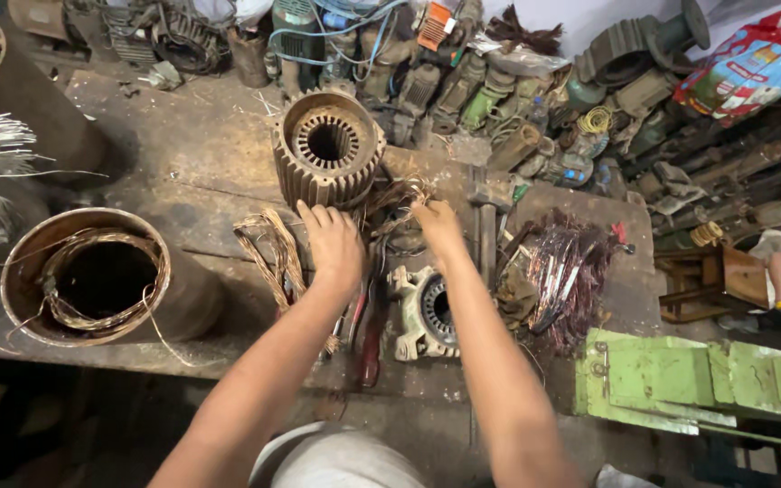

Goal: The person uses pliers to pull and cut copper wire from a cylindrical motor stator. They repeatedly extract wire bundles, cut them, and place the copper into a metal container while working at a cluttered workbench.

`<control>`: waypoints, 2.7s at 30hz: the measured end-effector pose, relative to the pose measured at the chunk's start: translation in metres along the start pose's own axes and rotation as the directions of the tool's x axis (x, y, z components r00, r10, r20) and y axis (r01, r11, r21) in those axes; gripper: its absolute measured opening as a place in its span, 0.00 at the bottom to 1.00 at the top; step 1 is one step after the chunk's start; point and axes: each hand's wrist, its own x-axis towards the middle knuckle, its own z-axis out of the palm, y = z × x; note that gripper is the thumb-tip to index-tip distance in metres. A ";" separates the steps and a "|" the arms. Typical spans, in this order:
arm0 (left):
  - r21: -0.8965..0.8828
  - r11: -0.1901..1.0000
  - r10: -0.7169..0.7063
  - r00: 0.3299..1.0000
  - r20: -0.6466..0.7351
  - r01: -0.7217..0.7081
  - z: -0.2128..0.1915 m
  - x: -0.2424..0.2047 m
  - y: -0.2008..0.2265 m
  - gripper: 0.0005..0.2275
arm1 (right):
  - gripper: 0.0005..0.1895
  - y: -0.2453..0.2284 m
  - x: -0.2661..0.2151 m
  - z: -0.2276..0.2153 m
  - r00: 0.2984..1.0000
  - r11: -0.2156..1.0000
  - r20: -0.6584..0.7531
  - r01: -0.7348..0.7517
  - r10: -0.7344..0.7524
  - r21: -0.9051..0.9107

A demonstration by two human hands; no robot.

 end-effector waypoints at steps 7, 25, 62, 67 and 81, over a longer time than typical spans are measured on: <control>-0.488 0.867 -0.108 0.994 0.012 0.100 0.018 -0.001 -0.018 0.15 | 0.19 0.052 0.044 0.041 0.956 0.956 0.148 -0.271 0.254 0.111; -0.978 0.207 -0.480 0.870 -0.113 -0.013 -0.061 -0.095 -0.084 0.13 | 0.14 -0.019 -0.069 -0.032 0.936 0.914 0.046 0.351 -0.349 -0.203; -0.923 0.257 -0.035 0.952 -0.304 -0.285 -0.146 -0.113 -0.051 0.33 | 0.14 -0.166 -0.210 -0.093 0.832 0.787 -0.165 0.555 -0.530 0.269; -0.991 0.121 0.252 0.967 -0.024 -0.056 -0.147 -0.107 -0.036 0.19 | 0.27 -0.195 -0.245 -0.109 0.207 0.147 0.005 0.712 -0.978 -0.687; -0.194 0.581 0.657 0.596 -0.462 -0.790 -0.145 -0.136 -0.066 0.09 | 0.24 -0.171 -0.215 -0.170 0.614 0.281 0.746 0.786 -0.257 -0.551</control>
